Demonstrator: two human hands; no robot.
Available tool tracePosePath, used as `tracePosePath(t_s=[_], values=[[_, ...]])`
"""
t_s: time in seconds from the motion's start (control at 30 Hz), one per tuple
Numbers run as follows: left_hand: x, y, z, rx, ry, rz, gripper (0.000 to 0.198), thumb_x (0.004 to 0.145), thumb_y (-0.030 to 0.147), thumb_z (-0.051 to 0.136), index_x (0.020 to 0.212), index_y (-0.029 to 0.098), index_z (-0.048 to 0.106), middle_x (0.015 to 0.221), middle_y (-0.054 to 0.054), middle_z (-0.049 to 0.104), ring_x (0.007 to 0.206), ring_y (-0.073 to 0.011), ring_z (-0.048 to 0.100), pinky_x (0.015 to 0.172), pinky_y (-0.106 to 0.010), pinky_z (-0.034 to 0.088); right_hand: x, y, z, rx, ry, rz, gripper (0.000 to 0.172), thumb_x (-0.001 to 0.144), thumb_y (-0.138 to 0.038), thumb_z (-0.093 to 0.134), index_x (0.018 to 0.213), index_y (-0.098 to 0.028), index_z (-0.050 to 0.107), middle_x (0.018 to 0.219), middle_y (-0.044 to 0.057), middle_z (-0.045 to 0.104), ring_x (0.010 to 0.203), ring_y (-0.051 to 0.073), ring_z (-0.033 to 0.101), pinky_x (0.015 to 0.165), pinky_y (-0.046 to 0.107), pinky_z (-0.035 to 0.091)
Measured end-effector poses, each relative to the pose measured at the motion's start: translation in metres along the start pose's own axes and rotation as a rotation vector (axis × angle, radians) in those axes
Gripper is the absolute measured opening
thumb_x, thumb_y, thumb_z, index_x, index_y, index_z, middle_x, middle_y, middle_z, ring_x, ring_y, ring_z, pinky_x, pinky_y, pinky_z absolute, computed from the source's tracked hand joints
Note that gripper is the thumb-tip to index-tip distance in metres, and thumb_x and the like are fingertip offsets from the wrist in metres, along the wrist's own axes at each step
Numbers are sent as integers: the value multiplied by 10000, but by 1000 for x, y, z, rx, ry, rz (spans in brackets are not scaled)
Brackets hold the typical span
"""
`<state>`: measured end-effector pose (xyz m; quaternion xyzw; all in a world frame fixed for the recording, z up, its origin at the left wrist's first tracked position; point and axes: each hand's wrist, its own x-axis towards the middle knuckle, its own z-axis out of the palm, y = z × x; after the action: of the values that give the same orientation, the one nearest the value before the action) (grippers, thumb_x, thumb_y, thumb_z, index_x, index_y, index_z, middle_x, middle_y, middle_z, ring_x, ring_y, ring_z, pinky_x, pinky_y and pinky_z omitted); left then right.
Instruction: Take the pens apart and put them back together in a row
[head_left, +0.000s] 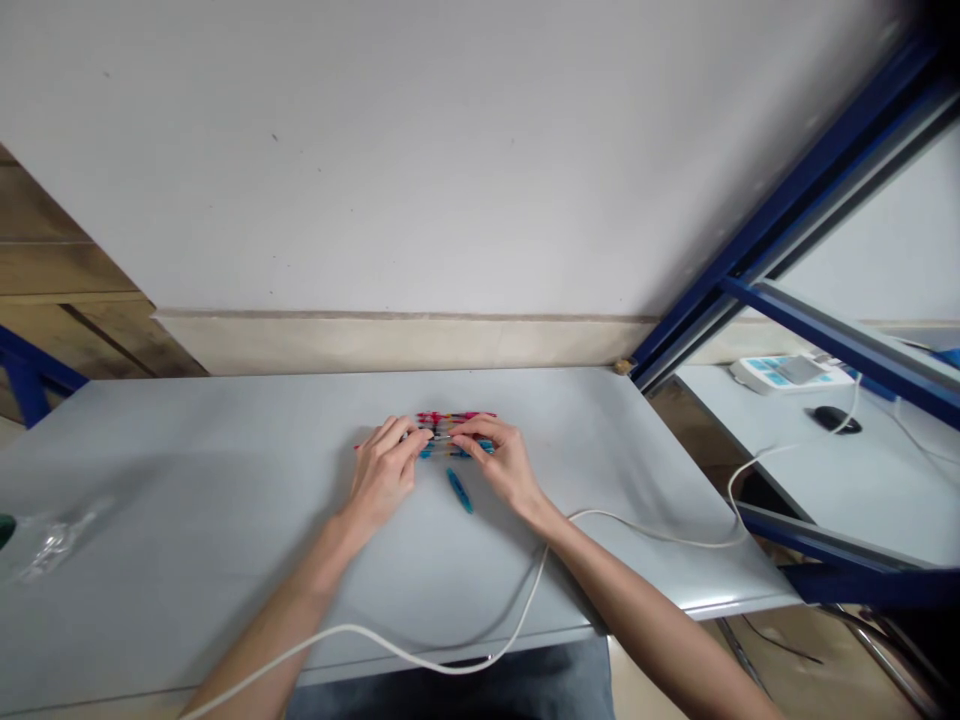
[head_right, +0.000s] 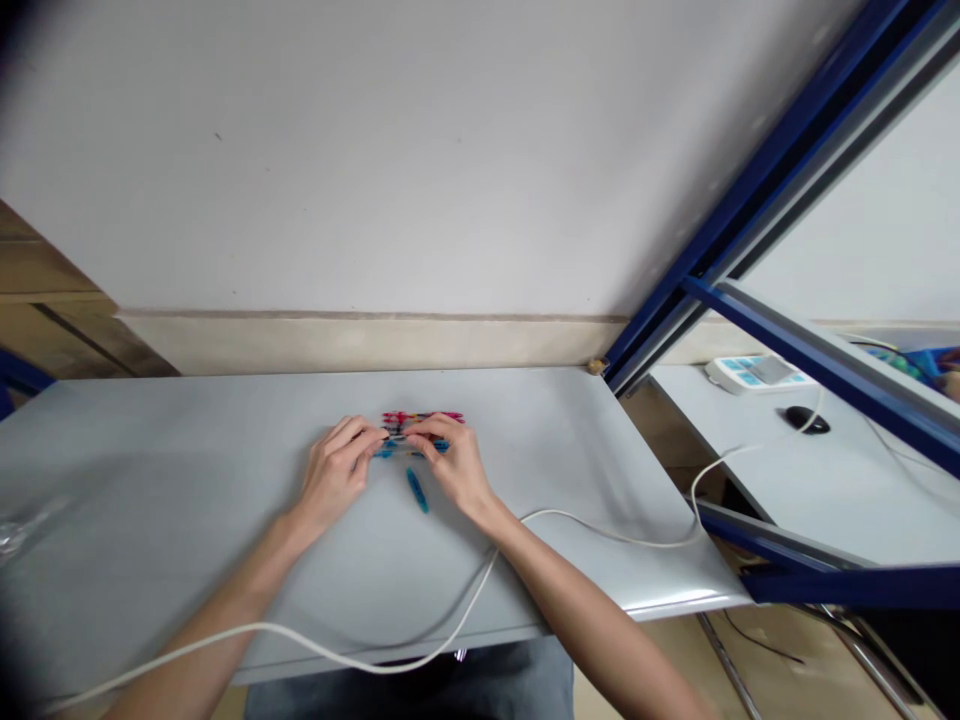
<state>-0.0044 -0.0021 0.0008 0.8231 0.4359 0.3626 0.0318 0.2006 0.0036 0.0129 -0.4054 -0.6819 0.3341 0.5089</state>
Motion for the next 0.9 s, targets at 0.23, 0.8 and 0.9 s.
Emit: tracePosePath(t_s=[0.23, 0.8, 0.9], values=[[-1, -2, 1, 11, -1, -4, 258, 972, 76, 470, 1056, 208, 676, 938, -46, 637, 914, -194, 581, 794, -320, 458, -1, 5, 2, 15, 37, 26, 93, 909, -262, 709, 925, -219, 789, 935, 57, 771, 867, 204, 691, 822, 330, 518], [-8, 13, 13, 10, -193, -37, 261, 1058, 341, 454, 914, 232, 641, 801, 6, 735, 678, -140, 668, 613, -251, 386, -4, 1, -2, 209, -268, 221, 377, 906, -533, 656, 768, -185, 605, 664, 15, 669, 566, 140, 574, 563, 249, 454], [-8, 10, 15, 8, -176, -42, 291, 1060, 358, 448, 911, 238, 667, 795, -3, 745, 673, -141, 681, 620, -249, 392, -1, -1, -14, 39, -269, 214, 523, 994, -581, 473, 730, -169, 659, 613, 27, 651, 538, 139, 541, 555, 256, 419]])
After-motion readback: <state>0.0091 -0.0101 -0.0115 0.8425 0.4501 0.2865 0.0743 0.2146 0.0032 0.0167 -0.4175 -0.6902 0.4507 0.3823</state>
